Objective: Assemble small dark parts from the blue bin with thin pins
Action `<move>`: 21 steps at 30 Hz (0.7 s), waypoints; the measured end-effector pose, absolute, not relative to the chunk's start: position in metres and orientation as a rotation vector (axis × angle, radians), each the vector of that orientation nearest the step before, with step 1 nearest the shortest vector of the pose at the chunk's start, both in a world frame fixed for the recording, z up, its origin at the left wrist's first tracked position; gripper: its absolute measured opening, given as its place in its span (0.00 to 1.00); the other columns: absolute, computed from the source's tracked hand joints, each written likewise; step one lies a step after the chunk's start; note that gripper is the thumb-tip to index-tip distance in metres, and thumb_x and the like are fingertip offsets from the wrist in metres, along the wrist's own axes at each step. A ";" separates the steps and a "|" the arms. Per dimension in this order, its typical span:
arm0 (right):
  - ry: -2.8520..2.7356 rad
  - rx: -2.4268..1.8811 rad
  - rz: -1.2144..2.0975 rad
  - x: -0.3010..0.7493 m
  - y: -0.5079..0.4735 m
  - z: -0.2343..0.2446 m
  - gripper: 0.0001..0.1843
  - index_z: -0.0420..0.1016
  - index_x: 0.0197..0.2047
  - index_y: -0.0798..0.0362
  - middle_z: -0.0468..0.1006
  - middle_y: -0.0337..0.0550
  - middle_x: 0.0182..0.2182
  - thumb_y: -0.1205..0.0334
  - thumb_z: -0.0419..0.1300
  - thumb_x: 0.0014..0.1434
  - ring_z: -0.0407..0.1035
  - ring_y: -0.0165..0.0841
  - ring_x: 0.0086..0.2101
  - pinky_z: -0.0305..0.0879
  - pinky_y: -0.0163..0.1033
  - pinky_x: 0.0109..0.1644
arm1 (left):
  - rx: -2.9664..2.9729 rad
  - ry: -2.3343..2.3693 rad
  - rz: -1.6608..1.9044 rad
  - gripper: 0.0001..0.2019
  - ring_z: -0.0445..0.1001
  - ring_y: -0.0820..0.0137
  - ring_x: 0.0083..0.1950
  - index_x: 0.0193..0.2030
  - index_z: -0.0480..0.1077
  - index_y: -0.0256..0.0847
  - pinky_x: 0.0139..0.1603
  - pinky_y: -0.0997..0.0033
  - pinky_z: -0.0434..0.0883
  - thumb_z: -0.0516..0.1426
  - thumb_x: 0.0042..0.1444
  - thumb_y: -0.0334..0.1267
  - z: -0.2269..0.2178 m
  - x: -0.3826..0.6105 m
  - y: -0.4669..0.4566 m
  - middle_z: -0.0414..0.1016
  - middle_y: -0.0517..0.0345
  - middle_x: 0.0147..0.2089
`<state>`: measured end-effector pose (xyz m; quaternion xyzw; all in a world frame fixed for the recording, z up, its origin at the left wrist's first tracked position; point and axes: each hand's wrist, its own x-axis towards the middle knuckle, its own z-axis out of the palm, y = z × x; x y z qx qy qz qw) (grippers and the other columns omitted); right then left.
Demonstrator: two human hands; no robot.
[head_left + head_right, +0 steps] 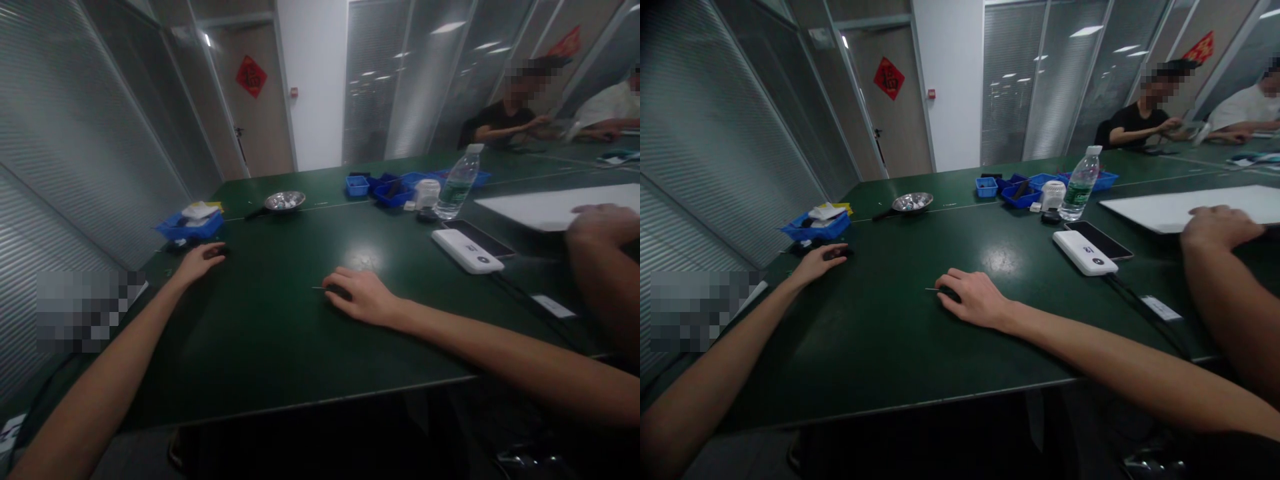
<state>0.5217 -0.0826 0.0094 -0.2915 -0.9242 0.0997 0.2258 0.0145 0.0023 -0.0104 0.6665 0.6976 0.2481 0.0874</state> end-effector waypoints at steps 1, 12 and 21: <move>-2.549 -0.803 0.273 0.522 -0.083 0.010 0.13 0.74 0.54 0.53 0.77 0.45 0.45 0.57 0.57 0.72 0.69 0.29 0.32 0.60 0.36 0.35 | 1.910 2.145 0.706 0.32 0.79 0.54 0.52 0.58 0.78 0.41 0.53 0.59 0.75 0.65 0.49 0.57 -0.008 0.013 0.003 0.81 0.47 0.53; -2.553 -0.780 0.287 0.521 -0.082 0.010 0.13 0.74 0.54 0.54 0.78 0.46 0.45 0.56 0.56 0.72 0.69 0.29 0.32 0.61 0.36 0.34 | 1.830 2.432 0.576 0.13 0.80 0.59 0.39 0.39 0.79 0.42 0.35 0.68 0.72 0.62 0.54 0.48 0.005 0.006 -0.012 0.83 0.50 0.38; -2.548 -0.768 0.253 0.520 -0.081 0.007 0.12 0.74 0.54 0.53 0.78 0.45 0.45 0.57 0.57 0.72 0.69 0.30 0.32 0.60 0.36 0.35 | 1.689 2.275 0.951 0.16 0.81 0.60 0.47 0.50 0.78 0.37 0.46 0.68 0.76 0.62 0.56 0.42 0.011 0.039 -0.015 0.84 0.49 0.48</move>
